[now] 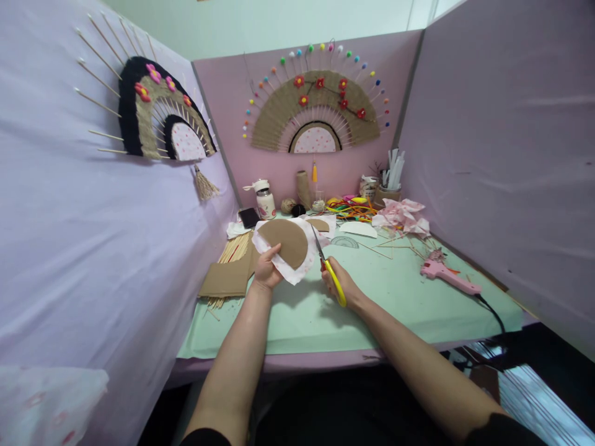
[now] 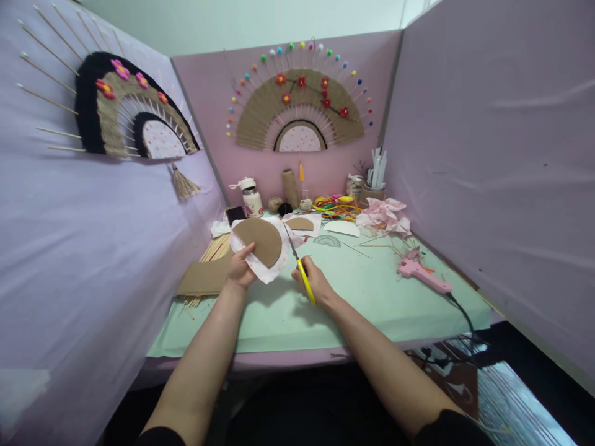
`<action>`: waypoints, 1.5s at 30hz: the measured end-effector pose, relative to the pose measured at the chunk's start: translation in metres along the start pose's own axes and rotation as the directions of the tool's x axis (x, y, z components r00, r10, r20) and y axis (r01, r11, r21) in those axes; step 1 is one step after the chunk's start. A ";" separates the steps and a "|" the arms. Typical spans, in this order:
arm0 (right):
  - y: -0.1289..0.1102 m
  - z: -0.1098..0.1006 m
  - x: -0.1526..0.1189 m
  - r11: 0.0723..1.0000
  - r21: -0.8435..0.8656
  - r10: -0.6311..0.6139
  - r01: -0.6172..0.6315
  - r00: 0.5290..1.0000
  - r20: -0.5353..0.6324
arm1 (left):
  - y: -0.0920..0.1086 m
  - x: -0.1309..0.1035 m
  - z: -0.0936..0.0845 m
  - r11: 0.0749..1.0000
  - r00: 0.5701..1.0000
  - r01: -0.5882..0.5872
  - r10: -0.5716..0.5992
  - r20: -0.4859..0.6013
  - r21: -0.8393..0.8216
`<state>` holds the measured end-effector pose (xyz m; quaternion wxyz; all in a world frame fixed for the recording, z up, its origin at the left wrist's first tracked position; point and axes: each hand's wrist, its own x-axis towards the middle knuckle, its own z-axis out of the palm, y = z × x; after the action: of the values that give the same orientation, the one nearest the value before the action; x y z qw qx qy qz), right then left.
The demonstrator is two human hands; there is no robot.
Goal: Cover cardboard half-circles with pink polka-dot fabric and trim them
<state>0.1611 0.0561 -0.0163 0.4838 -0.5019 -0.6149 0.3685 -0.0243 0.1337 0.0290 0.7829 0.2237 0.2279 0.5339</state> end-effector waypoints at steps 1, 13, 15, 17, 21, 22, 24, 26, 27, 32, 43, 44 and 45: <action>0.000 0.000 0.000 1.000 0.001 -0.002 0.002 1.000 0.001 | 0.000 0.000 0.000 1.000 1.000 -0.002 0.002 0.003 0.002; 0.001 0.000 0.001 1.000 0.012 -0.011 0.011 1.000 0.009 | 0.000 -0.002 0.003 1.000 0.999 -0.030 0.030 -0.013 0.010; 0.000 0.000 0.001 1.000 0.013 -0.010 0.010 1.000 0.007 | 0.001 -0.003 0.004 1.000 1.000 -0.021 0.021 -0.010 0.007; 0.000 0.000 0.001 1.000 0.013 -0.007 0.007 1.000 0.004 | 0.001 -0.003 0.004 1.000 1.000 -0.016 0.016 -0.009 0.007; -0.001 0.000 0.001 1.000 0.014 0.001 -0.001 1.000 -0.005 | 0.001 -0.003 0.002 1.000 1.000 -0.015 0.015 0.002 0.024; -0.001 0.000 0.000 1.000 0.014 0.003 -0.003 1.000 -0.006 | 0.001 -0.002 0.001 0.999 1.000 -0.017 0.017 0.002 0.027; -0.002 0.000 0.000 1.000 0.013 0.008 -0.008 1.000 -0.008 | 0.001 -0.002 0.001 0.999 1.000 -0.021 0.021 -0.003 0.027; -0.003 0.000 -0.001 1.000 0.011 0.014 -0.014 1.000 -0.010 | 0.001 -0.001 0.000 0.999 1.000 -0.024 0.024 -0.006 0.024; -0.003 0.000 -0.001 1.000 0.010 0.017 -0.017 1.000 -0.012 | 0.001 -0.001 0.000 0.999 1.000 -0.025 0.025 -0.004 0.024; -0.003 0.000 -0.001 0.999 0.005 0.033 -0.033 0.999 -0.020 | 0.001 0.000 -0.003 0.998 0.999 -0.047 0.046 0.009 0.040; -0.006 -0.003 -0.002 0.999 0.003 0.042 -0.042 0.999 -0.008 | 0.003 -0.001 -0.002 0.999 0.999 -0.040 0.040 0.002 0.022; -0.007 -0.003 -0.003 0.999 0.002 0.044 -0.044 0.999 -0.008 | 0.003 -0.001 -0.002 0.999 0.999 -0.036 0.036 0.005 0.023; -0.007 -0.003 -0.003 0.999 0.001 0.046 -0.046 0.999 -0.009 | 0.003 -0.001 -0.002 0.999 0.999 -0.034 0.034 0.007 0.024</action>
<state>0.1622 0.0517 -0.0096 0.4783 -0.5173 -0.6010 0.3775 -0.0287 0.1338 0.0294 0.7719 0.2388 0.2277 0.5434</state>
